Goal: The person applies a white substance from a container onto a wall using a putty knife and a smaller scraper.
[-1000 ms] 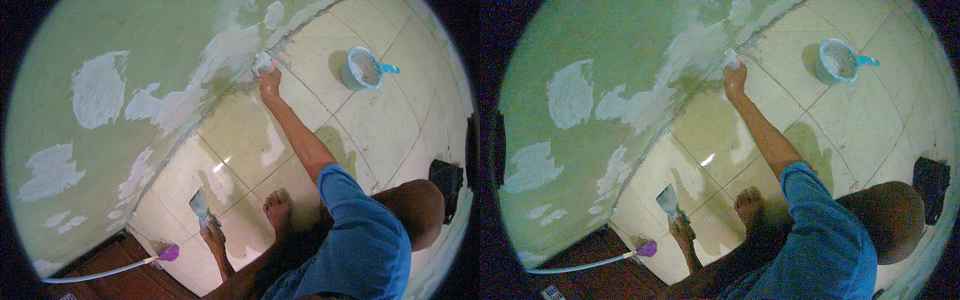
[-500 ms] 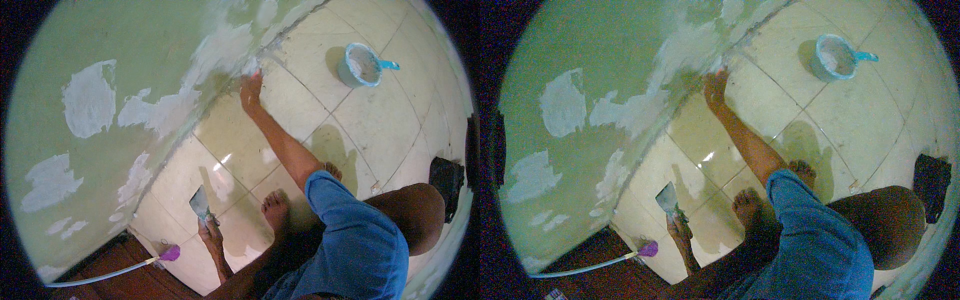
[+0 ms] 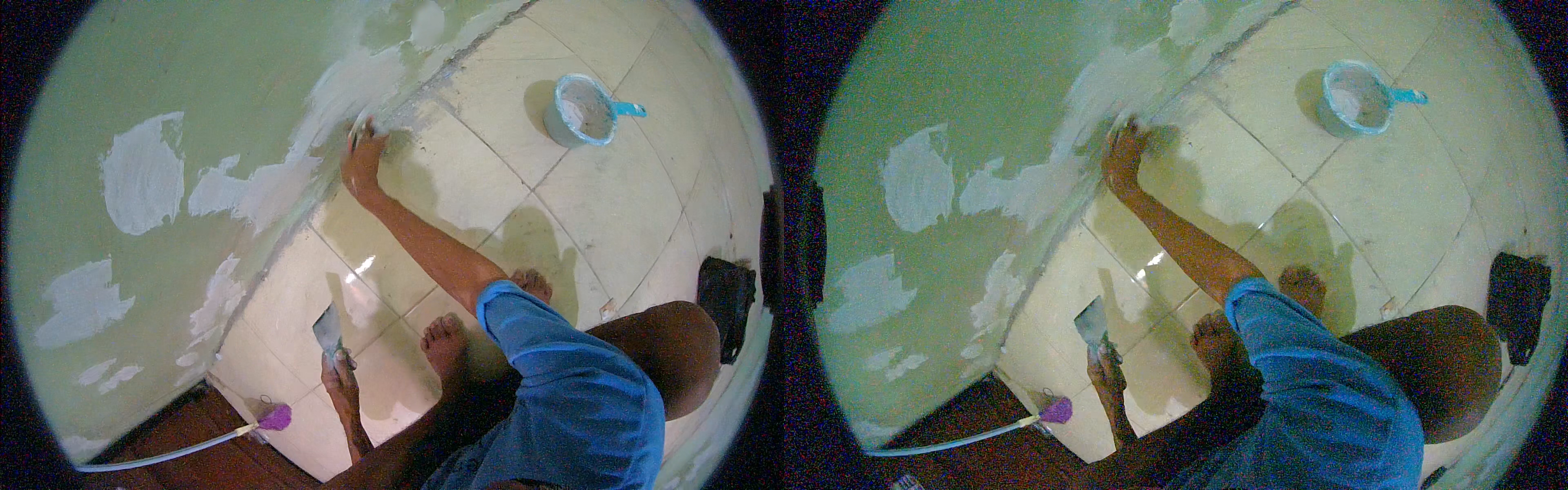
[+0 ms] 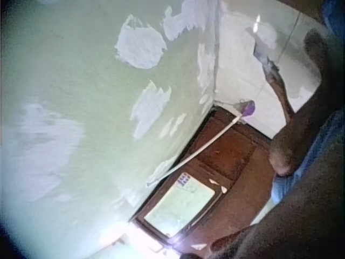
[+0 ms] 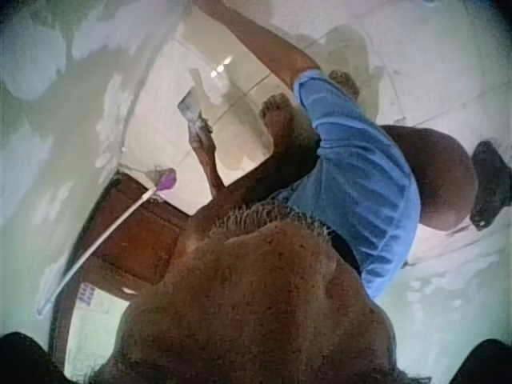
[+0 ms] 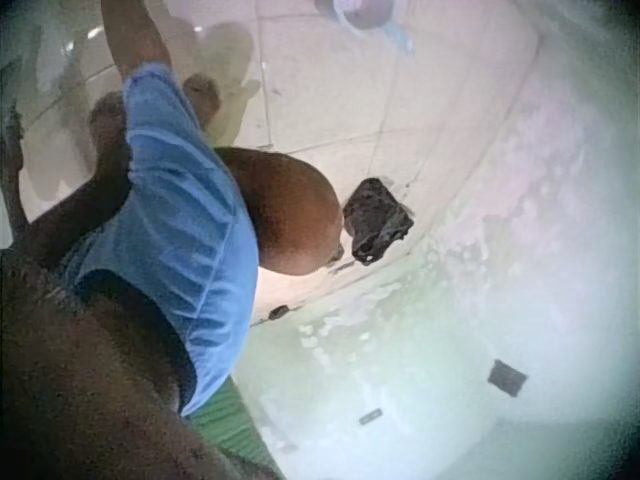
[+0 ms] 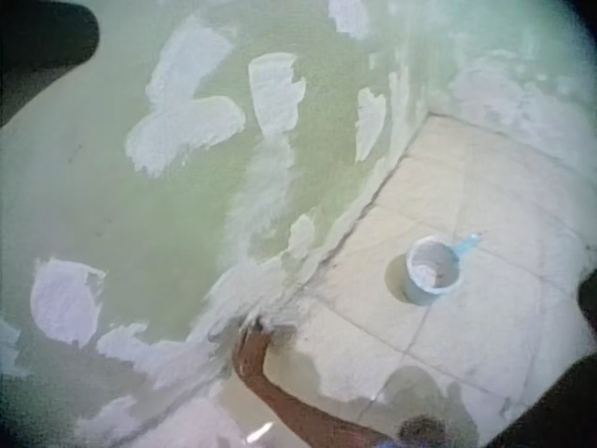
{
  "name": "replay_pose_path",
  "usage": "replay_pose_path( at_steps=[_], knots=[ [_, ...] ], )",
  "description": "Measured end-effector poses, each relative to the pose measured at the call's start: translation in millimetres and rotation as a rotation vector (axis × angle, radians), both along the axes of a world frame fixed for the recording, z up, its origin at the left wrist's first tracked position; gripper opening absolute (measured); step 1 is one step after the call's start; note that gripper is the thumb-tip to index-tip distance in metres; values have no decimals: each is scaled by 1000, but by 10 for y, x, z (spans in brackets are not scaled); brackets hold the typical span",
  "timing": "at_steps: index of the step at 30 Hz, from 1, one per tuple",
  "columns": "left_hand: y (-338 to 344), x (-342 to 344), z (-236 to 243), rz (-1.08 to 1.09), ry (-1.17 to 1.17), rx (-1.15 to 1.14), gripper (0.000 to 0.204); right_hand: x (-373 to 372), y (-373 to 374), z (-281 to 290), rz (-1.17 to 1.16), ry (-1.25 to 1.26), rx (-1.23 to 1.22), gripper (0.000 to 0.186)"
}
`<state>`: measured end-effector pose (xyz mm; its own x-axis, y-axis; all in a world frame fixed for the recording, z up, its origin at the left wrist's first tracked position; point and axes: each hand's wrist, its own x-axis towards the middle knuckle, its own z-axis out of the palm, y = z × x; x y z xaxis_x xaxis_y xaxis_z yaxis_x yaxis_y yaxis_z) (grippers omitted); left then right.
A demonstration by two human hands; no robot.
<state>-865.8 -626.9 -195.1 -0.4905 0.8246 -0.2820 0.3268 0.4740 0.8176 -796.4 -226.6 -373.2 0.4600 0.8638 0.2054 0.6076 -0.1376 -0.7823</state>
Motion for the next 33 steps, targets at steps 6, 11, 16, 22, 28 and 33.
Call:
replay_pose_path(
  at_steps=[6, 11, 16, 22, 28, 33],
  knots=[
    [7, 25, 76, -96, 34, -36, 23, 732, 88, -347, 163, 357, -127, 9],
    [-292, -159, 5, 16, 44, -46, 23, 618, 381, 363, -65, 1160, -99, 16],
    [-224, -146, -22, -15, 18, -35, 22, 284, -11, 573, -119, 109, 329, 22],
    [-170, -107, -2, -45, 78, -65, 23, 598, -76, 334, -7, 847, 172, 23],
    [-158, -59, 51, -76, 90, -153, 23, 221, 315, 657, 40, -115, -662, 23],
    [-123, -150, 103, -104, 156, -147, 22, -184, -455, 554, -35, 137, 310, 25]
  ],
)
